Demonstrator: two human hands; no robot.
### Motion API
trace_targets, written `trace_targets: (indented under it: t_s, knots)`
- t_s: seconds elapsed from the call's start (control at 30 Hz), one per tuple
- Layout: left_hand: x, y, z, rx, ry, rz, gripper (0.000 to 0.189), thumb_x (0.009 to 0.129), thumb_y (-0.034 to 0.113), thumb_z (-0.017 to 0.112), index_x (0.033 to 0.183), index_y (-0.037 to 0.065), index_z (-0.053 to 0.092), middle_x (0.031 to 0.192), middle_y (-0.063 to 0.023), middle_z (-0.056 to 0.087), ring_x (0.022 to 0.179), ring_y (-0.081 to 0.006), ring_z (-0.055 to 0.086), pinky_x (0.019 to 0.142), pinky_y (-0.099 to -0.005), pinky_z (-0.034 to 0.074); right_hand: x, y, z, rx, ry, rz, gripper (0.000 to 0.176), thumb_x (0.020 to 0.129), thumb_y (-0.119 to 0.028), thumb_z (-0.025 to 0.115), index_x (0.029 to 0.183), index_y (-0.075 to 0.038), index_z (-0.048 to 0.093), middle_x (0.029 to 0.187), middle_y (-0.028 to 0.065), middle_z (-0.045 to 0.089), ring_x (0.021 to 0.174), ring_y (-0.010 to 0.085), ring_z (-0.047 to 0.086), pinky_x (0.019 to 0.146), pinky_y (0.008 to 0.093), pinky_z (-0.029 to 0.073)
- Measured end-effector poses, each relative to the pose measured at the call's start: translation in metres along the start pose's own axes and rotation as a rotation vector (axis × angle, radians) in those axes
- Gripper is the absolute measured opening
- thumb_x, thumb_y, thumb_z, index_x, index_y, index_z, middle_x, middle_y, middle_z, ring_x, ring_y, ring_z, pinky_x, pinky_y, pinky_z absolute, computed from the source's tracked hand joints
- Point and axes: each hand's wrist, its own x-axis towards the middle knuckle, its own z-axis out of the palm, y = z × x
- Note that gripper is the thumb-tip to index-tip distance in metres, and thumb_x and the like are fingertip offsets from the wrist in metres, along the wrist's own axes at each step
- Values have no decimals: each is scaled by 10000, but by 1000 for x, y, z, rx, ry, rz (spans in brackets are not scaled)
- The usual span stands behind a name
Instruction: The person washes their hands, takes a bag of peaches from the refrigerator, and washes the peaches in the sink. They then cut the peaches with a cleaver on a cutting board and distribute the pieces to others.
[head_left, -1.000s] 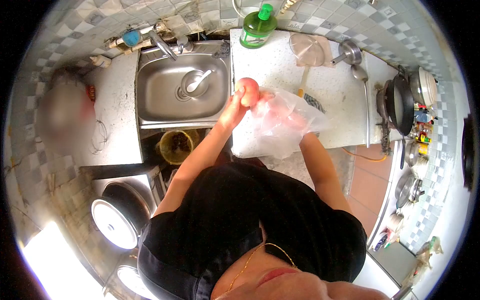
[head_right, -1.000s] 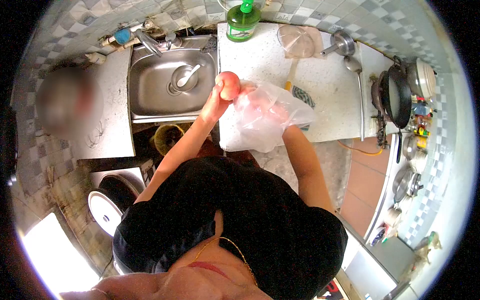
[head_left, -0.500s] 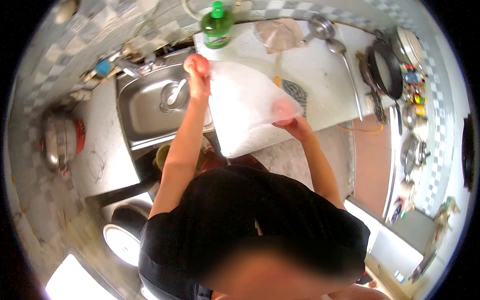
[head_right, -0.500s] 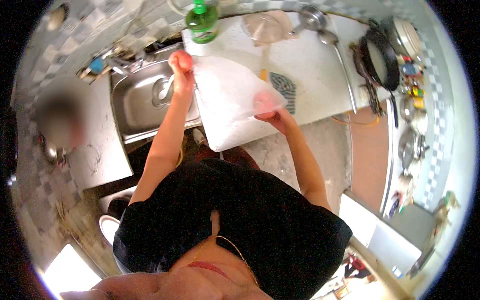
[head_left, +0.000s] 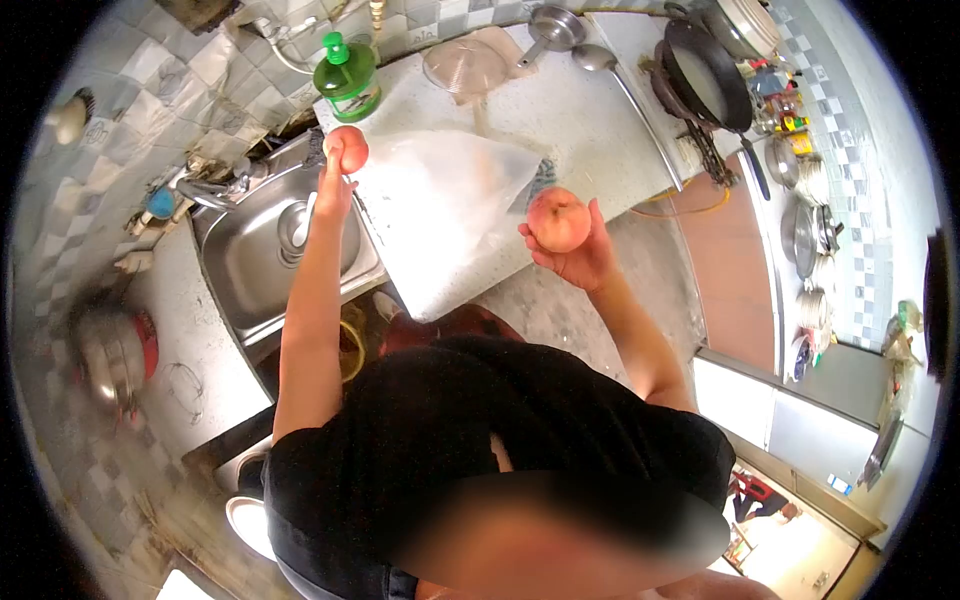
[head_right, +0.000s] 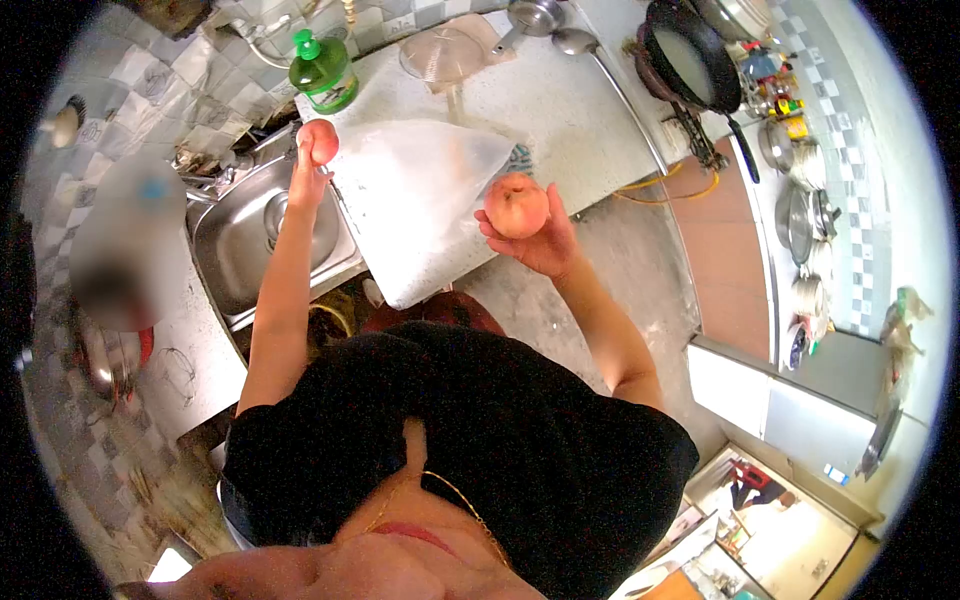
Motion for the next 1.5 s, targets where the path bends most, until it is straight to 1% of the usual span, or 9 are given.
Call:
trace_targets:
  t_s: [0.2, 0.3, 0.4, 0.63, 0.93, 1.03, 1.17, 1.27, 1.5]
  knots:
    - [-86, 29, -25, -202, -213, 207, 683, 871, 609, 498, 1355, 134, 416, 1307, -40, 512, 1214, -204, 472, 1037, -517, 324, 61, 29, 35, -166, 53, -26, 821, 860, -650, 444, 1404, -50, 310, 1353, 240, 421, 1176, 347, 516, 990, 464, 439]
    - [-139, 37, -30, -453, -187, 71, 741, 816, 547, 626, 1364, 112, 381, 1288, -118, 496, 1174, -244, 502, 950, -484, 473, 114, 53, 55, -500, -357, -67, 720, 800, -363, 647, 1374, -49, 346, 1290, 167, 481, 1149, 300, 529, 972, 398, 449]
    - [-171, 45, -42, -451, -262, 123, 742, 808, 369, 705, 1396, 98, 342, 1314, -122, 477, 1171, -301, 521, 927, -490, 496, 147, 85, 84, -1064, 67, -165, 788, 609, -23, 796, 1281, -47, 385, 1211, 109, 517, 1134, 228, 519, 978, 359, 427]
    - [-188, 37, -113, -500, 61, -145, 738, 881, 696, 297, 1263, 92, 479, 1173, -188, 558, 1062, -336, 586, 832, -550, 524, 226, 156, 114, -1773, -124, -407, 817, 606, -70, 821, 1281, -50, 361, 1251, 177, 492, 1159, 308, 510, 994, 386, 410]
    - [-164, 26, -149, -564, -301, -94, 817, 850, 636, 504, 1413, 69, 335, 1267, -190, 523, 1016, -278, 602, 842, -443, 534, 309, 232, 115, -2070, -494, -385, 712, 651, -63, 780, 1282, -60, 448, 1293, 136, 461, 1214, 314, 436, 1044, 410, 342]
    - [-155, 30, -174, -571, -186, -178, 799, 849, 614, 540, 1375, 37, 369, 1242, -176, 542, 992, -288, 620, 842, -443, 545, 338, 228, 100, -1658, -439, -12, 671, 706, -91, 766, 1299, -66, 453, 1339, 112, 448, 1266, 233, 405, 1059, 379, 327]
    - [-127, 14, -207, -591, -177, -123, 731, 878, 585, 521, 1362, 55, 383, 1119, -185, 616, 883, -280, 659, 727, -399, 568, 429, 233, 27, -1165, 503, 59, 409, 967, -323, 507, 1199, 14, 495, 1130, 136, 599, 989, 258, 601, 890, 361, 483]
    - [-118, 15, -220, -571, -159, -149, 752, 864, 604, 532, 1346, 43, 395, 1113, -176, 614, 870, -276, 660, 723, -395, 568, 503, 229, -5, -567, 435, 459, 643, 975, -524, 324, 1138, 75, 492, 1040, 199, 613, 867, 301, 619, 788, 392, 521]
    - [-96, 11, -230, -487, -50, -161, 721, 898, 489, 563, 1417, 56, 312, 1336, -121, 457, 1226, -219, 453, 995, -367, 423, 514, 244, 4, -300, 196, 231, 681, 982, -489, 340, 1249, 132, 428, 1250, 223, 540, 1099, 320, 576, 998, 382, 449]
